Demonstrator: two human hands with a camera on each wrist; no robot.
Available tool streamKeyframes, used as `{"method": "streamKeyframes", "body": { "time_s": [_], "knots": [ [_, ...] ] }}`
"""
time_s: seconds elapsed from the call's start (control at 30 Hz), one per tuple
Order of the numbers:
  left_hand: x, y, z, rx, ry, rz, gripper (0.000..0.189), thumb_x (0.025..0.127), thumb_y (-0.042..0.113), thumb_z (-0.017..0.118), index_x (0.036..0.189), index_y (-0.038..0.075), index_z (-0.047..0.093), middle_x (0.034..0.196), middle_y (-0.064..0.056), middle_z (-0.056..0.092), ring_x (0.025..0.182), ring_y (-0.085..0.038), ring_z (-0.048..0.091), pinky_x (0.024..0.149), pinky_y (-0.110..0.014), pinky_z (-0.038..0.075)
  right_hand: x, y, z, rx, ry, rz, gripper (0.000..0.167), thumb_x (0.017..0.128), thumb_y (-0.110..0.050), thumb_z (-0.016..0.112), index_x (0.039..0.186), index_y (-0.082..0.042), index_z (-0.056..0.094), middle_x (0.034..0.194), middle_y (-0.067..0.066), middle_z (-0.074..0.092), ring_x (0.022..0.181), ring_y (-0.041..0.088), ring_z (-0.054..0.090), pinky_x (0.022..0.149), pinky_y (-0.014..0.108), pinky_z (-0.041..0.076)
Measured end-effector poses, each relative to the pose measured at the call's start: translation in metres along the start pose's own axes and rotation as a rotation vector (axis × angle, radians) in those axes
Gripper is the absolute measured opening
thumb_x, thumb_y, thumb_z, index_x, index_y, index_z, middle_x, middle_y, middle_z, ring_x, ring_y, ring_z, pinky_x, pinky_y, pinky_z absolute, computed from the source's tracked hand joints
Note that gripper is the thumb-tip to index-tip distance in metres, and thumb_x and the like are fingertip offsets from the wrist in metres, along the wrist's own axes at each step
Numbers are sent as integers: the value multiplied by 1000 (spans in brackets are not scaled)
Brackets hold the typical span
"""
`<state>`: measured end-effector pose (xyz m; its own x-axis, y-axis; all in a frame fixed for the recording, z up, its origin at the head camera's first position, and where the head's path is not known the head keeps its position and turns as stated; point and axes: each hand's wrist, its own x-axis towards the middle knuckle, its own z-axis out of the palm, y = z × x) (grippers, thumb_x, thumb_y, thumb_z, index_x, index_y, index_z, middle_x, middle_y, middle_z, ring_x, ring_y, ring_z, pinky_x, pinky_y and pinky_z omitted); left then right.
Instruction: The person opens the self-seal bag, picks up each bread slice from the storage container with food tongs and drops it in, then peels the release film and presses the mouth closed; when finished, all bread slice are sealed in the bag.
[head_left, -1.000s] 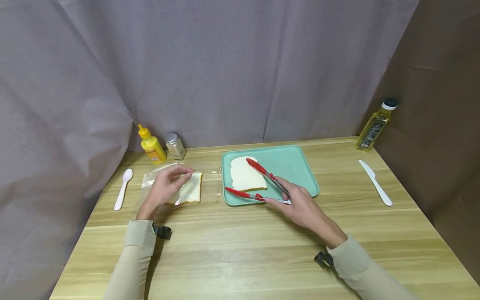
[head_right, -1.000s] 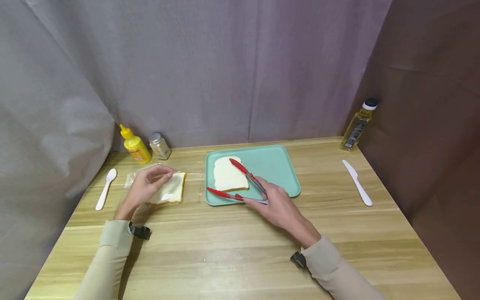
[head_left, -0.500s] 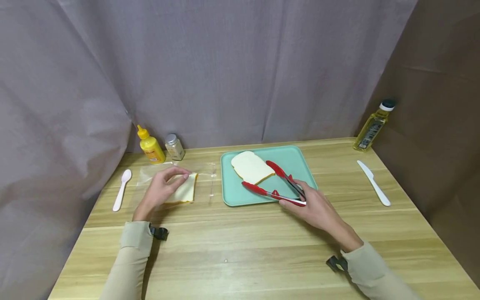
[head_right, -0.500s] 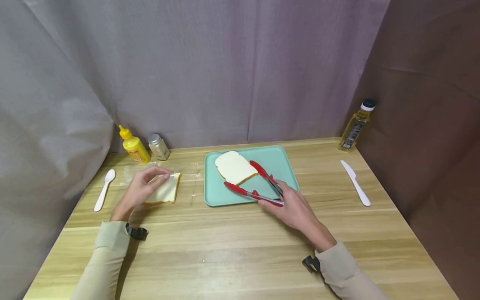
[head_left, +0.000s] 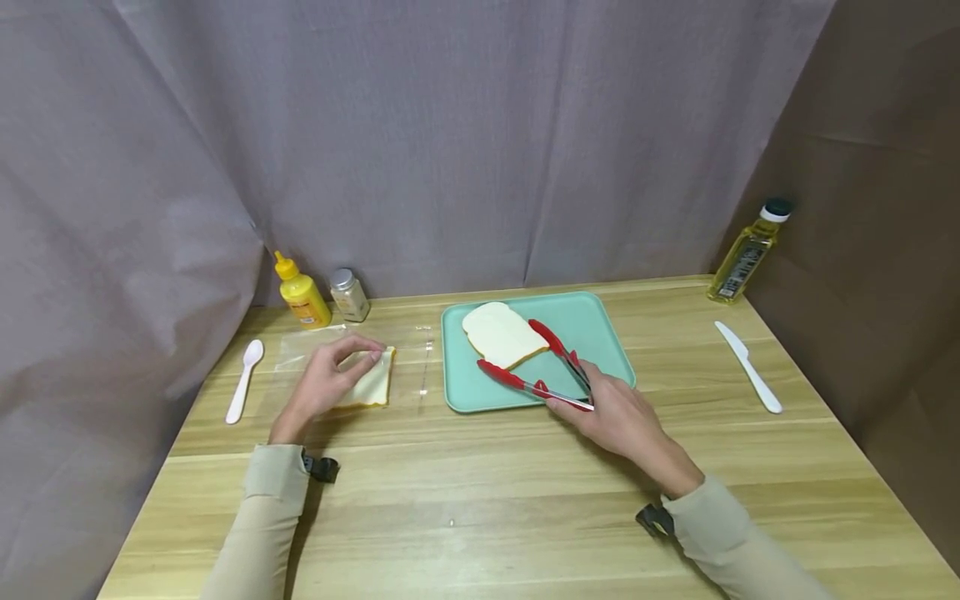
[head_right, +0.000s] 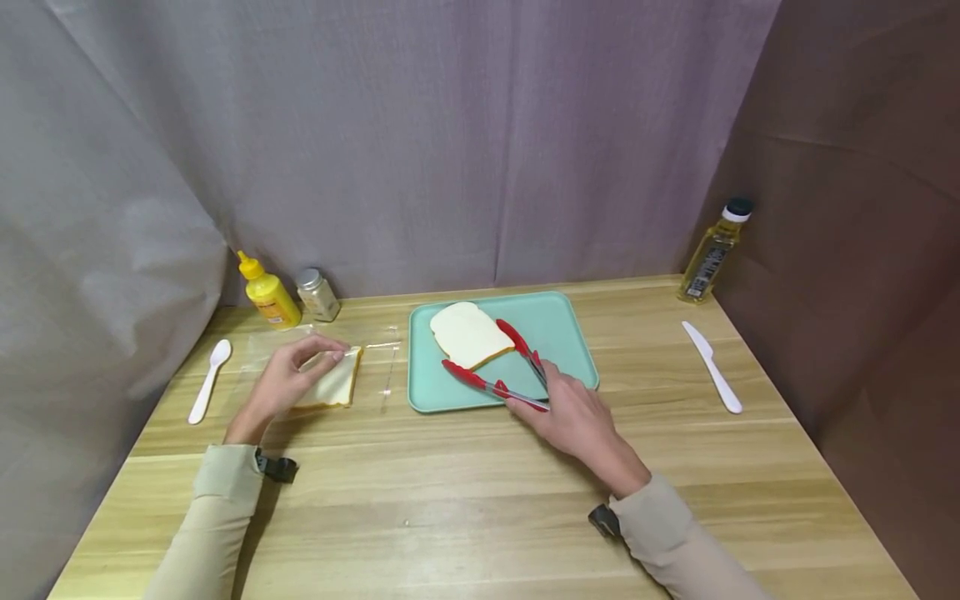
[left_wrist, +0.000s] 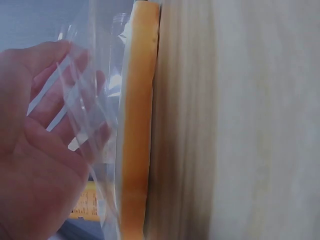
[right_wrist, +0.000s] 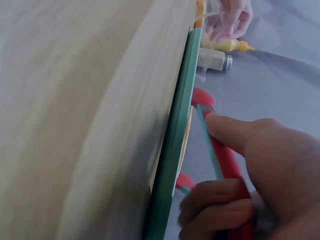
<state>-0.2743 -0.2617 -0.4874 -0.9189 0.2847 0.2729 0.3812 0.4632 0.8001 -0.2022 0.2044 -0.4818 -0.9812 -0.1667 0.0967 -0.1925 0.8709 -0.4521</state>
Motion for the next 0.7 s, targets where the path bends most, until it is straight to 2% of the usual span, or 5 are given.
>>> {"method": "streamKeyframes", "body": {
  "time_s": [0.1, 0.23, 0.47, 0.57, 0.7],
  "knots": [
    [0, 1, 2, 1, -24, -21, 22, 106, 23, 72, 123, 9, 77, 129, -8, 78, 133, -32, 67, 128, -64, 39, 1, 3, -1, 33, 30, -30, 93, 95, -59, 78, 159, 1, 48, 135, 28, 71, 110, 36, 73, 86, 54, 62],
    [-1, 1, 2, 4, -10, -15, 22, 106, 22, 73, 123, 9, 77, 130, -8, 78, 133, -33, 66, 128, -64, 40, 6, 9, -3, 96, 22, -45, 92, 93, -57, 82, 159, -1, 51, 89, 17, 68, 78, 24, 57, 62, 34, 48],
    [2, 4, 1, 14, 55, 19, 23, 106, 22, 72, 122, 6, 77, 129, -6, 79, 130, -27, 68, 128, -57, 43, 15, 33, -12, 199, -47, -6, 95, 90, -68, 79, 160, -9, 52, 133, 20, 70, 98, 24, 56, 73, 28, 42],
    [3, 4, 2, 9, 74, 33, 23, 107, 20, 71, 121, 2, 76, 128, -8, 79, 127, -24, 69, 127, -53, 44, 18, 42, -15, 238, -84, 4, 97, 89, -70, 79, 161, -12, 52, 90, 10, 61, 80, 19, 49, 61, 27, 38],
    [4, 3, 3, 7, 98, 44, 22, 107, 17, 71, 121, 2, 76, 126, -9, 79, 124, -20, 71, 125, -51, 47, 22, 51, -18, 276, -104, -6, 95, 88, -68, 81, 161, -14, 53, 69, -4, 41, 63, 12, 39, 51, 27, 36]
  ]
}}
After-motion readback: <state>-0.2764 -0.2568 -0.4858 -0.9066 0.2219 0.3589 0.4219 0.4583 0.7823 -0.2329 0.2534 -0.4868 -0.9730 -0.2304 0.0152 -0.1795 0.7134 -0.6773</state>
